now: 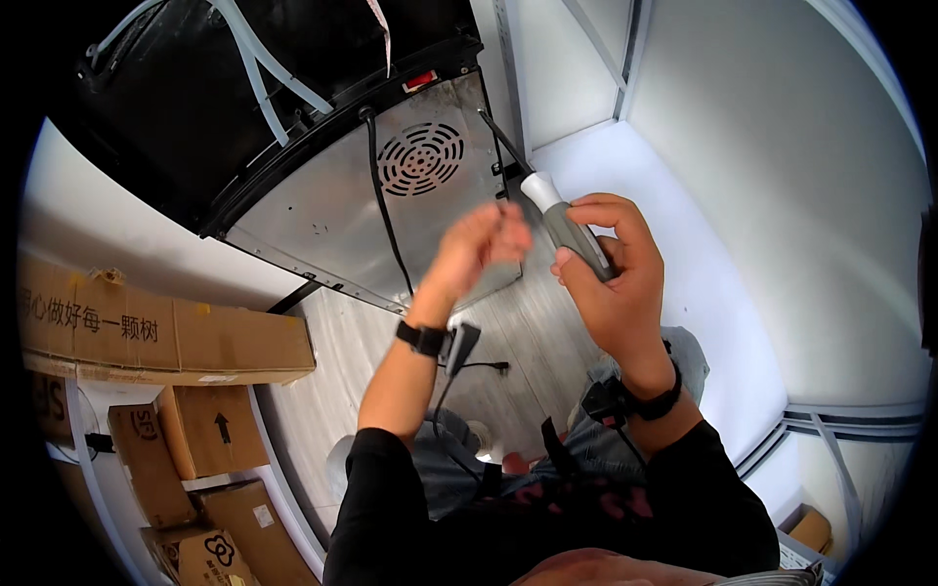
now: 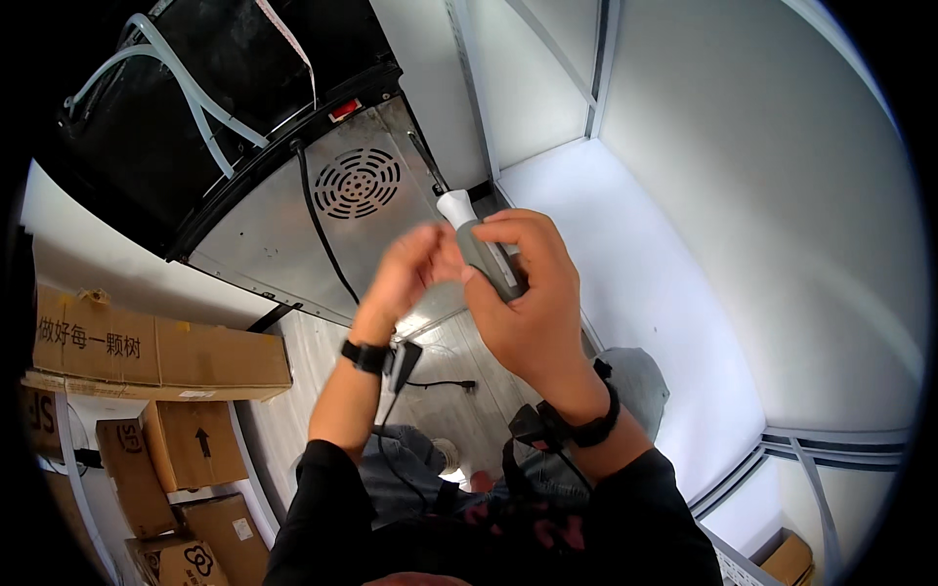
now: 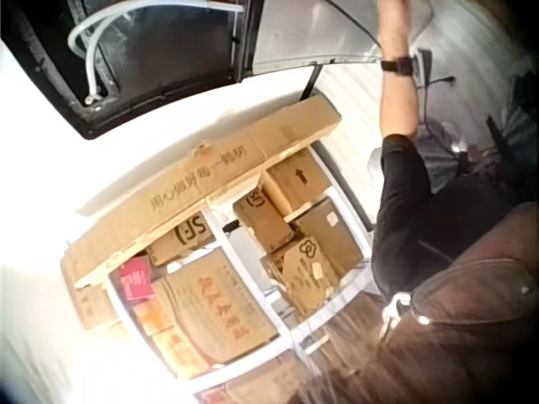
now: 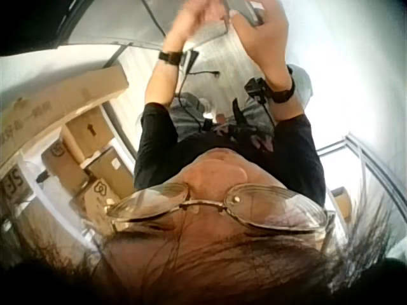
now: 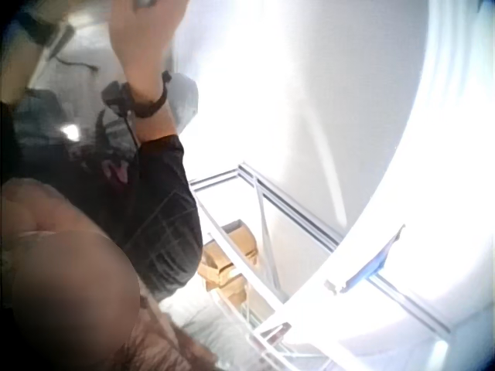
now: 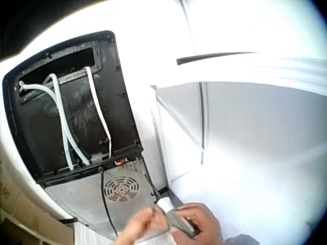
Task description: The person uses a screwdriver to tighten screws on the back panel of a large appliance, likely a refrigerator or freezer. They systematically work on multiple screw locations to secure the panel.
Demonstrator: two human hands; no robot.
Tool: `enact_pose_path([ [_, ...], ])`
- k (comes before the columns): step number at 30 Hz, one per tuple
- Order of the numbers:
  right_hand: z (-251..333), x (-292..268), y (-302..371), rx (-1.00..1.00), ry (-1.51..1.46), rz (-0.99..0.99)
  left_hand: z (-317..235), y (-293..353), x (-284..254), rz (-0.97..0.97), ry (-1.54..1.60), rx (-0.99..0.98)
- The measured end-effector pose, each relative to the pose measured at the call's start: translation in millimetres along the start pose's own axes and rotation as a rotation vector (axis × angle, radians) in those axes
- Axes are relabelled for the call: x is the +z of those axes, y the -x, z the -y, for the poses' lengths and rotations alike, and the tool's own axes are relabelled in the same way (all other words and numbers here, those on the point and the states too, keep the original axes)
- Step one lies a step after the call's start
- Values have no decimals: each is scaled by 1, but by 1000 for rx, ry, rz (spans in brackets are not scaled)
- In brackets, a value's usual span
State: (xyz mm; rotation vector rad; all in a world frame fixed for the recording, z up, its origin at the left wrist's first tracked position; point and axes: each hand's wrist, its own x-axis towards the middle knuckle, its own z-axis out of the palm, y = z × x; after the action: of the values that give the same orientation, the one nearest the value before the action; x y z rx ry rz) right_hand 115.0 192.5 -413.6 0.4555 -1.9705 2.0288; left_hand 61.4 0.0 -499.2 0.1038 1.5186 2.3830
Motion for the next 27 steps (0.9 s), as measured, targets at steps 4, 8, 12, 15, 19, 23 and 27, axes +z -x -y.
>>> enact_pose_path([
  [4,-4,-2,0,-140,138,1,-75,-27,42,-118,81,157],
  [8,9,5,1,-272,325,-50,-79,-37,54,-253,-35,193],
  [12,7,6,0,-381,345,-83,-75,-32,64,-267,-16,172],
  [15,8,4,-2,-466,433,-31,-78,-30,62,-206,26,163],
  [19,9,-1,-3,-492,482,24,-80,-31,55,-135,102,141],
  [23,9,0,2,-326,311,-65,-81,-34,51,-93,145,140],
  [27,3,-4,13,-59,325,11,-73,-36,46,-43,115,186],
])
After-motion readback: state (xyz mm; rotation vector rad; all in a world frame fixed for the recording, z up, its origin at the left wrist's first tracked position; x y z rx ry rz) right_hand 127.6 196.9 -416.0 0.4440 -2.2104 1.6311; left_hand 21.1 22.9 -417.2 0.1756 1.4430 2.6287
